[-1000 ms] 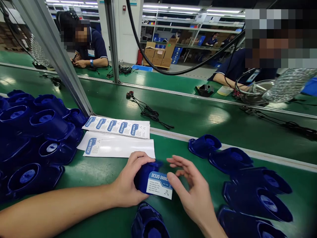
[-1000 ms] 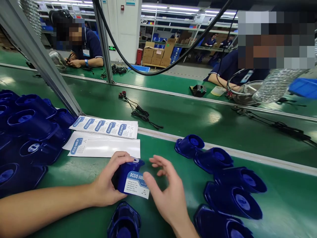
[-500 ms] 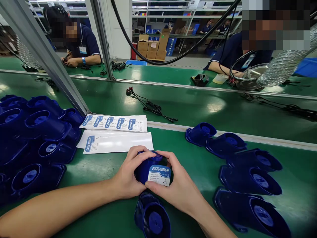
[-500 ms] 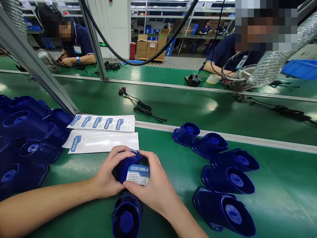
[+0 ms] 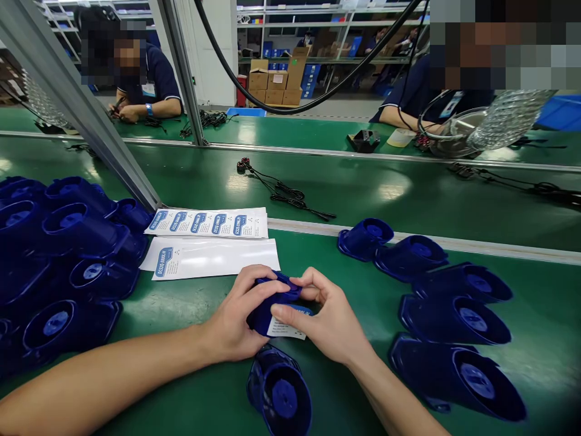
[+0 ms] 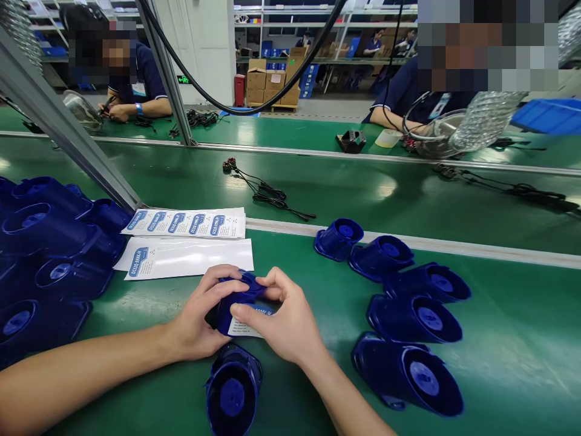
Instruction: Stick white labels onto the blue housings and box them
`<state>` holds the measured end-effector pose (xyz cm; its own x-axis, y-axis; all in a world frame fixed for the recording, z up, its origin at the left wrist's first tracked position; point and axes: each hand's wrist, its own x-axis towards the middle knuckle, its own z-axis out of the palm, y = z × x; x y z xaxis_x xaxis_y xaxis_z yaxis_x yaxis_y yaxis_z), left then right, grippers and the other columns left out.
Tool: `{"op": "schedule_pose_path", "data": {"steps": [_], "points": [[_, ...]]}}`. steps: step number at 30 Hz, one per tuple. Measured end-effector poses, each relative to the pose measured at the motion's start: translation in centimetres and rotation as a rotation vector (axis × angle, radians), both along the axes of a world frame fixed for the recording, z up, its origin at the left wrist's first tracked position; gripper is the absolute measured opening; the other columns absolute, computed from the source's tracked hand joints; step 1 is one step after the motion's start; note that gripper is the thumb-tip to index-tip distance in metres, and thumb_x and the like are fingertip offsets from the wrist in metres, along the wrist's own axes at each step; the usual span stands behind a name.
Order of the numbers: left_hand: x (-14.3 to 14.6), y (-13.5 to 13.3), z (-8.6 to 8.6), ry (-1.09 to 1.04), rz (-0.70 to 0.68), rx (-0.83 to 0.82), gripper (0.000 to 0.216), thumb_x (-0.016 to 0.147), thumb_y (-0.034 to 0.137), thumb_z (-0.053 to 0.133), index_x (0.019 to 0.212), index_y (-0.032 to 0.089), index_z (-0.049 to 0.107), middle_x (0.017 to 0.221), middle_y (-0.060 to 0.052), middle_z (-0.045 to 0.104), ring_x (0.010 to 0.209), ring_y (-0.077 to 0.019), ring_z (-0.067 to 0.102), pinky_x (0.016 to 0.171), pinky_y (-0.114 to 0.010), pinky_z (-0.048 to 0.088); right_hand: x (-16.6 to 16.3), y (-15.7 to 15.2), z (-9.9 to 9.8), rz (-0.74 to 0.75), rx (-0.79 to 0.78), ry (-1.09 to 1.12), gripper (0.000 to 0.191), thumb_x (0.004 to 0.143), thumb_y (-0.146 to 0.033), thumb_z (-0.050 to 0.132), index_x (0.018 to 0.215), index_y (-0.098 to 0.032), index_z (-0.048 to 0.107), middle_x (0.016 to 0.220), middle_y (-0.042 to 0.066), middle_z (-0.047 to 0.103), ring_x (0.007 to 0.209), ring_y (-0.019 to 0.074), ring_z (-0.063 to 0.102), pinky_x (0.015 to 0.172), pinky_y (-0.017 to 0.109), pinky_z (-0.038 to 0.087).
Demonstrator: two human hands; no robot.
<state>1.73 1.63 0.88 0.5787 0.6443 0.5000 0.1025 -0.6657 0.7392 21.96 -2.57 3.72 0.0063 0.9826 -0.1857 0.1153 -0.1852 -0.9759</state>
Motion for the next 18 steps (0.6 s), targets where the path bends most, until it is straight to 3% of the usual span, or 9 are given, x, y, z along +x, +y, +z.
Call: {"op": "schedule_pose_path", "data": {"steps": [3,5,7,10,12,14,16,18], "points": [[0.1,0.1,-0.3,-0.026,0.02,-0.024,0.074,0.08,0.009,0.08,0.147,0.028,0.053,0.136,-0.013,0.054,0.132,-0.0314,0.057,0.114,-0.051,0.053,0.1,0.5,-0.8,-0.018,0.005,0.086,0.05,0.078,-0.054,0.091,0.097,-0.024,0.056,0.087,0.005,0.083,0.081,0.0237,0.073,0.074,0.034,0.053],[0.2,0.0,-0.7,-0.084,0.086,-0.033,0.077,0.078,0.012,0.085,0.145,0.029,0.051,0.136,-0.012,0.053,0.132,-0.0318,0.056,0.111,-0.05,0.056,-0.1,0.6,-1.3,-0.026,0.015,0.21,0.057,0.083,-0.06,0.087,0.116,-0.023,0.059,0.098,0.008,0.084,0.085,0.0242,0.076,0.076,0.035,0.056],[0.5,0.0,-1.2,-0.167,0.209,-0.088,0.079,0.076,0.018,0.091,0.142,0.03,0.049,0.138,-0.012,0.049,0.135,-0.0327,0.054,0.105,-0.047,0.059,-0.7,0.4,-1.7,-0.016,0.021,0.367,0.072,0.085,-0.064,0.083,0.136,-0.025,0.051,0.116,0.011,0.082,0.097,0.0258,0.078,0.084,0.037,0.059],[0.9,0.1,-1.6,-0.248,0.347,-0.254,0.09,0.073,0.024,0.094,0.145,0.031,0.039,0.145,-0.012,0.044,0.136,-0.0329,0.053,0.103,-0.046,0.06,-2.1,0.1,-2.1,0.02,0.018,0.483,0.089,0.076,-0.056,0.094,0.143,-0.026,0.042,0.134,0.016,0.075,0.119,0.03,0.074,0.098,0.043,0.059],[1.0,0.2,-1.7,-0.249,0.312,-0.337,0.099,0.076,0.023,0.091,0.151,0.031,0.028,0.151,-0.014,0.039,0.136,-0.0325,0.054,0.108,-0.05,0.058,-2.7,0.1,-2.4,0.02,-0.001,0.445,0.09,0.07,-0.045,0.099,0.138,-0.025,0.044,0.133,0.017,0.074,0.122,0.0322,0.072,0.101,0.046,0.059],[0.8,0.0,-1.4,-0.23,0.224,-0.354,0.1,0.079,0.02,0.085,0.156,0.031,0.022,0.156,-0.016,0.035,0.142,-0.0337,0.051,0.114,-0.053,0.055,-2.3,0.4,-2.6,-0.007,0.01,0.371,0.079,0.071,-0.04,0.097,0.132,-0.024,0.05,0.129,0.016,0.076,0.118,0.0322,0.074,0.102,0.049,0.059],[0.4,-0.2,-1.1,-0.214,0.139,-0.353,0.09,0.082,0.019,0.08,0.154,0.031,0.027,0.159,-0.016,0.03,0.152,-0.0358,0.04,0.119,-0.054,0.051,-1.0,0.7,-2.7,-0.006,0.061,0.259,0.065,0.075,-0.038,0.093,0.126,-0.024,0.055,0.125,0.014,0.078,0.112,0.0314,0.075,0.102,0.05,0.058],[0.0,-0.3,-0.6,-0.181,0.092,-0.39,0.074,0.085,0.021,0.077,0.145,0.032,0.036,0.162,-0.013,0.025,0.157,-0.037,0.033,0.119,-0.054,0.051,1.0,1.0,-2.6,0.048,0.108,0.128,0.064,0.076,-0.034,0.091,0.129,-0.025,0.054,0.127,0.012,0.078,0.111,0.0309,0.074,0.103,0.051,0.057]]}}
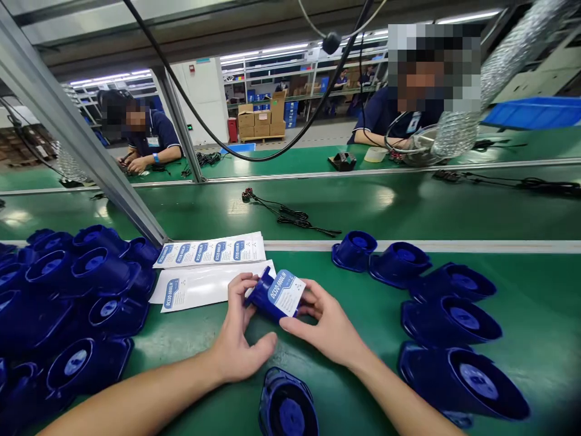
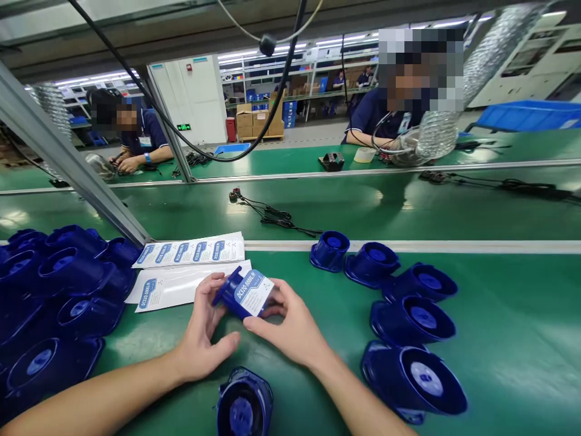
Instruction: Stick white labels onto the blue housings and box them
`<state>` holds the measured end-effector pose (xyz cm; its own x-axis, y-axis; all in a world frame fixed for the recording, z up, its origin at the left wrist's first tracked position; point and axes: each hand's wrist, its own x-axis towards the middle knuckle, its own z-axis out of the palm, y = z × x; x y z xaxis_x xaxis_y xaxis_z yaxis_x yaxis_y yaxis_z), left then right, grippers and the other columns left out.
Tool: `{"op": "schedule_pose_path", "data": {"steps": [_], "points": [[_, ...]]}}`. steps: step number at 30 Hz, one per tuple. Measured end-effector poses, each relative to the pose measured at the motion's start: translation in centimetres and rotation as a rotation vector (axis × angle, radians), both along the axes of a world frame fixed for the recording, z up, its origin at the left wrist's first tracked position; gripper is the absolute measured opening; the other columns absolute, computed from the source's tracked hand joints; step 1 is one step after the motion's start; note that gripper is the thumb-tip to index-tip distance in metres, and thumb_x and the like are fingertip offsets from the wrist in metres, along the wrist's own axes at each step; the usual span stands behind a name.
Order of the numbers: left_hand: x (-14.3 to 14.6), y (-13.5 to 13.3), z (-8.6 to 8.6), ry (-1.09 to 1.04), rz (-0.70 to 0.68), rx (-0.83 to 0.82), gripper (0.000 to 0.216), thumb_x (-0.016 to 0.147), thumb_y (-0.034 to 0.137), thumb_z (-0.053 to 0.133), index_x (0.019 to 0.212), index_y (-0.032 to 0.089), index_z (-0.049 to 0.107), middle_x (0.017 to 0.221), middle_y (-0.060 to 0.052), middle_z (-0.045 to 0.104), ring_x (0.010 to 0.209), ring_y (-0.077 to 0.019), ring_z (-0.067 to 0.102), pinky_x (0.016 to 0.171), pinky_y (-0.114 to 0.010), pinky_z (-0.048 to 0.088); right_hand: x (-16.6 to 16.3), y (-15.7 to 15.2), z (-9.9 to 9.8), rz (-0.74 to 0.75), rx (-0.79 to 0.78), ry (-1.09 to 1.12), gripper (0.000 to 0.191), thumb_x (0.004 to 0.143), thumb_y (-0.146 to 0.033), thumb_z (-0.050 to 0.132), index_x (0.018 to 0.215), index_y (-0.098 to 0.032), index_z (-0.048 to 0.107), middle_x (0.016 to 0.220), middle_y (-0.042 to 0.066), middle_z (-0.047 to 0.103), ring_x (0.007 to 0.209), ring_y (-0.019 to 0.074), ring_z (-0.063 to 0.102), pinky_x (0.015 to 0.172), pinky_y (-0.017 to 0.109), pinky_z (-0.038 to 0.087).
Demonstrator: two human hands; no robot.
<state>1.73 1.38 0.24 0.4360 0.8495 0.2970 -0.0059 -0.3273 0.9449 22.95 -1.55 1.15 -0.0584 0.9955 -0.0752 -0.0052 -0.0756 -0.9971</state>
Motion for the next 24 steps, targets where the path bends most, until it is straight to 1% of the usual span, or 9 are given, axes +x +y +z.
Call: {"op": "schedule_pose_path", "data": {"steps": [2,4,5,7,11,14,17,20,24], "points": [[-0.3,0.2,0.4,0.05,-0.015,-0.051,0.063,0.087,0.023,0.076,0.138,0.033,0.04,0.165,-0.012,0.027,0.155,-0.0372,0.037,0.114,-0.054,0.053,1.9,0.2,0.1,0.067,0.034,-0.115,0.077,0.075,-0.028,0.091,0.139,-0.028,0.048,0.129,0.01,0.077,0.115,0.0306,0.073,0.108,0.052,0.054],[-0.4,0.6,0.7,0.131,-0.006,-0.067,0.065,0.088,0.023,0.076,0.139,0.034,0.038,0.162,-0.013,0.038,0.15,-0.0368,0.045,0.113,-0.057,0.053,3.2,0.3,0.1,0.119,0.063,-0.174,0.086,0.074,-0.025,0.091,0.145,-0.029,0.044,0.133,0.009,0.075,0.121,0.0301,0.07,0.114,0.052,0.051],[-0.4,0.8,0.8,0.178,-0.007,-0.059,0.067,0.089,0.024,0.076,0.143,0.034,0.037,0.159,-0.014,0.044,0.148,-0.0369,0.048,0.114,-0.059,0.052,3.5,0.3,0.1,0.134,0.076,-0.186,0.085,0.075,-0.025,0.091,0.146,-0.03,0.045,0.135,0.008,0.074,0.124,0.0299,0.069,0.116,0.052,0.05],[-0.4,1.1,0.9,0.267,-0.015,-0.036,0.071,0.09,0.024,0.075,0.149,0.033,0.036,0.154,-0.014,0.052,0.143,-0.0372,0.053,0.116,-0.061,0.049,3.5,0.4,-0.1,0.143,0.096,-0.197,0.079,0.077,-0.027,0.089,0.145,-0.029,0.049,0.139,0.009,0.072,0.126,0.0302,0.069,0.115,0.052,0.051],[-0.5,1.1,0.7,0.332,0.003,0.029,0.072,0.092,0.027,0.074,0.154,0.031,0.037,0.154,-0.014,0.054,0.14,-0.0364,0.058,0.117,-0.061,0.05,2.4,0.3,-0.4,0.099,0.122,-0.246,0.065,0.077,-0.034,0.092,0.135,-0.028,0.063,0.133,0.008,0.075,0.125,0.0321,0.07,0.113,0.054,0.052],[-0.6,1.2,0.8,0.347,0.006,0.082,0.064,0.091,0.028,0.075,0.146,0.028,0.043,0.145,-0.013,0.058,0.129,-0.0332,0.064,0.115,-0.059,0.052,1.6,0.0,-0.5,0.048,0.131,-0.215,0.058,0.073,-0.036,0.095,0.124,-0.028,0.068,0.128,0.007,0.078,0.122,0.0322,0.072,0.111,0.052,0.054],[-0.5,1.3,1.3,0.366,-0.011,0.124,0.057,0.087,0.027,0.079,0.135,0.027,0.049,0.132,-0.009,0.062,0.118,-0.0291,0.067,0.11,-0.054,0.056,1.3,-0.3,-0.5,0.029,0.132,-0.199,0.051,0.07,-0.034,0.097,0.113,-0.028,0.07,0.127,0.006,0.079,0.119,0.0321,0.074,0.108,0.052,0.055],[-0.4,1.5,1.9,0.378,-0.01,0.122,0.054,0.083,0.027,0.082,0.129,0.026,0.052,0.126,-0.007,0.064,0.115,-0.0278,0.067,0.104,-0.051,0.058,1.4,-0.3,-0.4,0.024,0.121,-0.215,0.048,0.067,-0.033,0.098,0.106,-0.028,0.071,0.125,0.005,0.081,0.116,0.0333,0.075,0.107,0.054,0.055],[-0.2,1.4,2.2,0.356,0.007,0.089,0.051,0.082,0.028,0.084,0.123,0.026,0.055,0.122,-0.007,0.066,0.114,-0.0274,0.068,0.102,-0.049,0.059,1.5,-0.3,-0.1,0.03,0.074,-0.158,0.049,0.065,-0.035,0.098,0.104,-0.027,0.071,0.126,0.007,0.081,0.116,0.0337,0.077,0.11,0.054,0.056]]}}
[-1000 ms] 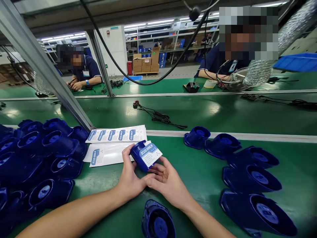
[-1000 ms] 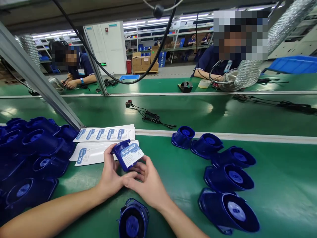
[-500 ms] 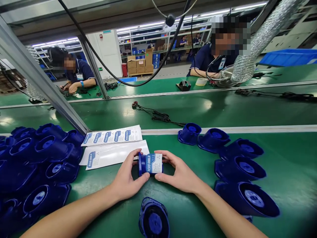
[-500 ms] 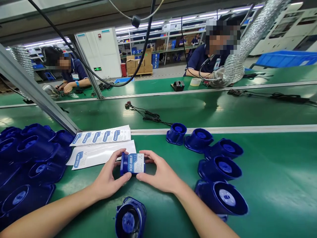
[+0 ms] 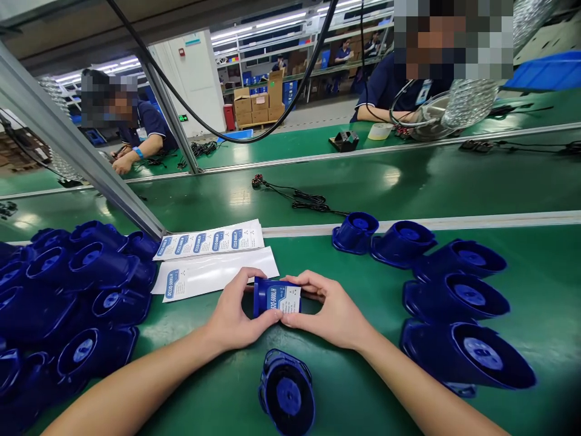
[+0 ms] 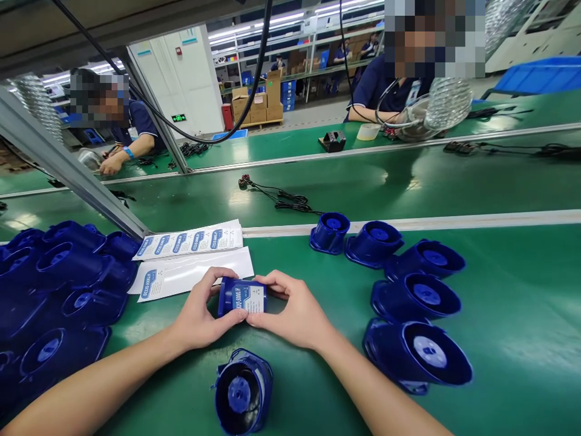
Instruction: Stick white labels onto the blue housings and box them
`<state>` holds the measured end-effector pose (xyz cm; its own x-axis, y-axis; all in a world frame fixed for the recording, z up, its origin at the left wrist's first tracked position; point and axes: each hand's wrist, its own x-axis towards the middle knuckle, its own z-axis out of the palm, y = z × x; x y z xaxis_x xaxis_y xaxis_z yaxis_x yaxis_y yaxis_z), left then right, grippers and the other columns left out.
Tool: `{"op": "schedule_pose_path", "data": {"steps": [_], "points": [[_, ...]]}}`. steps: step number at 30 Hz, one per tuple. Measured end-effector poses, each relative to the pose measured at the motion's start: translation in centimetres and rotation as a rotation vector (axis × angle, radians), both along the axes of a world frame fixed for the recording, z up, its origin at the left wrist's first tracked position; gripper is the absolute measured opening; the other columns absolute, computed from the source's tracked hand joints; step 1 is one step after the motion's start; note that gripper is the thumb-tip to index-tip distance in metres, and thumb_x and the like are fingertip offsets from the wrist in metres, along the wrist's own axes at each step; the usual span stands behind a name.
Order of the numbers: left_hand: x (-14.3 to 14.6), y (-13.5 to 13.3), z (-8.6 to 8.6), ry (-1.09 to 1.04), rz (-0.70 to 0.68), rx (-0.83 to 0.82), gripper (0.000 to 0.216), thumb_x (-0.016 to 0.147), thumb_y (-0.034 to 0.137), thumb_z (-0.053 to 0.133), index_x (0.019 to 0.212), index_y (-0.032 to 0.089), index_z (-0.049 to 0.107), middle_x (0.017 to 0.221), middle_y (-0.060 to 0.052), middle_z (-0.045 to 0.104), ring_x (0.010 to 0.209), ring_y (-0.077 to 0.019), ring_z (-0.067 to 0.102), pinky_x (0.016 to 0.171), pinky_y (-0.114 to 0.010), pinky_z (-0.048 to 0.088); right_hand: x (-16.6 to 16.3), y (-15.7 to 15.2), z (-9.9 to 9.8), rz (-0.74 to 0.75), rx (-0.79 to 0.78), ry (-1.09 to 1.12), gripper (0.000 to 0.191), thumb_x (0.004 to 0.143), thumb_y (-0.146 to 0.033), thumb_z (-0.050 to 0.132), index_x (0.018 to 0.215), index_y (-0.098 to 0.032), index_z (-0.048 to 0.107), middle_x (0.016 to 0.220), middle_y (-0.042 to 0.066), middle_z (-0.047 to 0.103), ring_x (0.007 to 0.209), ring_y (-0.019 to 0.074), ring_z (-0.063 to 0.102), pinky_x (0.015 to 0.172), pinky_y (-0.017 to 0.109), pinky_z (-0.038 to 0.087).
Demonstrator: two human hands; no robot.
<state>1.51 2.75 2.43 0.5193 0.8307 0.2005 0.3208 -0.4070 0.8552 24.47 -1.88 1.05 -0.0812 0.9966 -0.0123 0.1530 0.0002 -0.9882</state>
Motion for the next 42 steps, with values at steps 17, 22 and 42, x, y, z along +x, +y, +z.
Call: {"op": "schedule_pose_path", "data": {"steps": [17,22,42], "points": [[0.5,-0.9,0.2,-0.218,0.021,0.017,0.029,0.087,0.024,0.082,0.093,0.024,0.053,0.106,-0.007,0.074,0.103,-0.0239,0.067,0.094,-0.043,0.054,-0.7,-0.4,0.3,-0.01,-0.129,0.196,0.04,0.064,-0.042,0.1,0.089,-0.022,0.075,0.126,0.013,0.083,0.112,0.0357,0.081,0.106,0.054,0.062],[0.8,-0.9,0.6,-0.212,0.084,-0.046,0.033,0.086,0.025,0.084,0.088,0.024,0.052,0.101,-0.006,0.076,0.099,-0.0233,0.069,0.092,-0.041,0.053,-1.1,-0.4,0.1,-0.042,-0.152,0.248,0.04,0.061,-0.042,0.102,0.086,-0.022,0.08,0.125,0.013,0.083,0.113,0.0363,0.08,0.106,0.053,0.062],[1.8,-0.6,0.6,-0.106,0.243,-0.079,0.013,0.102,0.034,0.065,0.105,0.024,0.056,0.094,0.0,0.066,0.087,-0.0187,0.064,0.08,-0.032,0.047,-3.5,-0.8,-0.1,-0.051,0.346,-0.222,0.055,0.07,-0.026,0.096,0.119,-0.027,0.07,0.119,0.008,0.076,0.11,0.0323,0.072,0.096,0.048,0.058]]}}
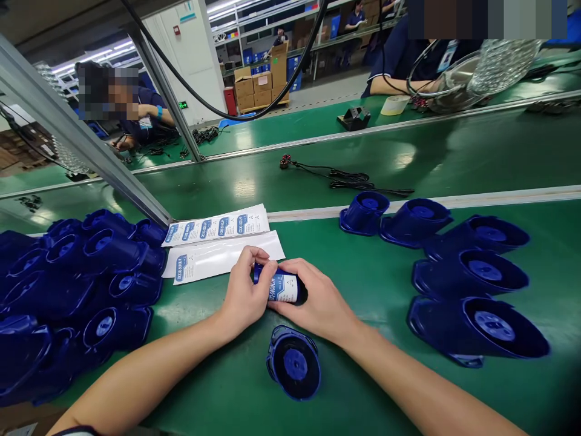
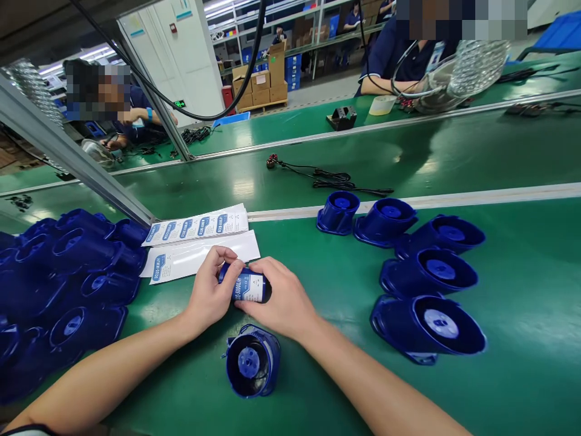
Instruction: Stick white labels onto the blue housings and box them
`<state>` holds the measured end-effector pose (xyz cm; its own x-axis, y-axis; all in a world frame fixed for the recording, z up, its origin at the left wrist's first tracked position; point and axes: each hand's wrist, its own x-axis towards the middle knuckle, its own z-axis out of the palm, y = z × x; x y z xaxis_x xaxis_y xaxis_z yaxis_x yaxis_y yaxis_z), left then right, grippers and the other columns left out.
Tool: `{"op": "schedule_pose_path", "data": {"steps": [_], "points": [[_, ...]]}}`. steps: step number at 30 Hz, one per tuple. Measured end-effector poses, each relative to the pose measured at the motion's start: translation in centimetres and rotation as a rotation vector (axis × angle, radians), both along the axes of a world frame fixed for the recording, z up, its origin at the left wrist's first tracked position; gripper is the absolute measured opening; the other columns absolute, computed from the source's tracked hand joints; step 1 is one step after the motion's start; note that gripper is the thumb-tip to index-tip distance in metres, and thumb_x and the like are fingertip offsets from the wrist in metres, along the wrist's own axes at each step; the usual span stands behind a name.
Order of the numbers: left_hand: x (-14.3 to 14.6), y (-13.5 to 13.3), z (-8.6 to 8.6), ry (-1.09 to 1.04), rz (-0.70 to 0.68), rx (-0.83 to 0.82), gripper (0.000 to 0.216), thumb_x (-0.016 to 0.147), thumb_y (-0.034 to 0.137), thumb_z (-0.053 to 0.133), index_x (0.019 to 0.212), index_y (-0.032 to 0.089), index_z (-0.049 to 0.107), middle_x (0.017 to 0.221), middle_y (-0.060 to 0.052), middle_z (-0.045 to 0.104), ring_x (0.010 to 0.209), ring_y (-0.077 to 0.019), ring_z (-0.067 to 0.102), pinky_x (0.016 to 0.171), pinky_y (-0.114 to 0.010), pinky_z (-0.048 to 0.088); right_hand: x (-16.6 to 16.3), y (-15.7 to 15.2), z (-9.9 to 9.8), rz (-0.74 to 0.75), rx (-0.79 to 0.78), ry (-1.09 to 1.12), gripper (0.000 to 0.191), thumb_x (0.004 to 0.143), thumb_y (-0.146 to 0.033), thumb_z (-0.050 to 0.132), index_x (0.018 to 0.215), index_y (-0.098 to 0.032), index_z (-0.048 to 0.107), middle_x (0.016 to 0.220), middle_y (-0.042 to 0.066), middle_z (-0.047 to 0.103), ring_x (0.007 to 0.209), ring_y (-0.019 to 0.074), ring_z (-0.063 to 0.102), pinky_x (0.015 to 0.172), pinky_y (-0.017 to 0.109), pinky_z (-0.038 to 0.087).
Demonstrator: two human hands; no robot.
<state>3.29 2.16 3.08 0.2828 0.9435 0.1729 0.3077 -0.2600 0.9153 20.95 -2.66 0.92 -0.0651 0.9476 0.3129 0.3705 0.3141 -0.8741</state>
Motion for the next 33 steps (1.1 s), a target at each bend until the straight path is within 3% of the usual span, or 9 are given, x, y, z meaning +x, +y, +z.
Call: {"op": "schedule_pose_path", "data": {"steps": [6,14,20,29,33], "points": [[-0.3,-0.1,-0.7,-0.038,-0.016,0.003,0.017,0.107,0.041,0.058,0.104,0.024,0.056,0.097,-0.003,0.069,0.092,-0.0209,0.067,0.084,-0.034,0.05,-0.5,0.4,0.1,-0.034,-0.122,0.135,0.045,0.062,-0.029,0.1,0.097,-0.025,0.071,0.095,0.002,0.071,0.086,0.0252,0.07,0.075,0.038,0.057],[-0.5,-0.3,-1.3,-0.089,-0.048,0.026,0.037,0.11,0.06,0.047,0.109,0.024,0.057,0.1,-0.005,0.073,0.092,-0.0214,0.067,0.085,-0.036,0.052,-0.2,1.1,0.6,-0.013,-0.393,0.419,0.048,0.051,-0.034,0.103,0.087,-0.022,0.073,0.094,0.0,0.068,0.084,0.023,0.071,0.078,0.039,0.062],[-0.6,-0.3,-1.6,-0.136,-0.051,0.057,0.041,0.112,0.059,0.038,0.112,0.023,0.057,0.101,-0.006,0.074,0.094,-0.021,0.069,0.087,-0.036,0.053,-0.1,1.7,0.8,-0.017,-0.584,0.558,0.049,0.045,-0.037,0.107,0.078,-0.022,0.074,0.083,0.0,0.074,0.076,0.0234,0.07,0.072,0.041,0.06],[-0.8,-0.7,-1.6,-0.116,-0.077,0.077,0.04,0.112,0.058,0.038,0.112,0.023,0.057,0.1,-0.006,0.073,0.092,-0.021,0.068,0.085,-0.036,0.054,-0.1,2.5,0.5,-0.063,-0.622,0.632,0.04,0.052,-0.05,0.104,0.063,-0.022,0.078,0.075,0.002,0.076,0.079,0.0242,0.071,0.078,0.041,0.057],[-1.0,-0.5,-1.7,-0.136,-0.096,0.068,0.04,0.112,0.059,0.039,0.114,0.023,0.057,0.101,-0.006,0.072,0.095,-0.0212,0.068,0.088,-0.036,0.053,0.1,2.1,0.5,-0.07,-0.525,0.535,0.038,0.069,-0.057,0.095,0.067,-0.022,0.079,0.078,0.005,0.078,0.082,0.0256,0.072,0.08,0.042,0.057]]}}
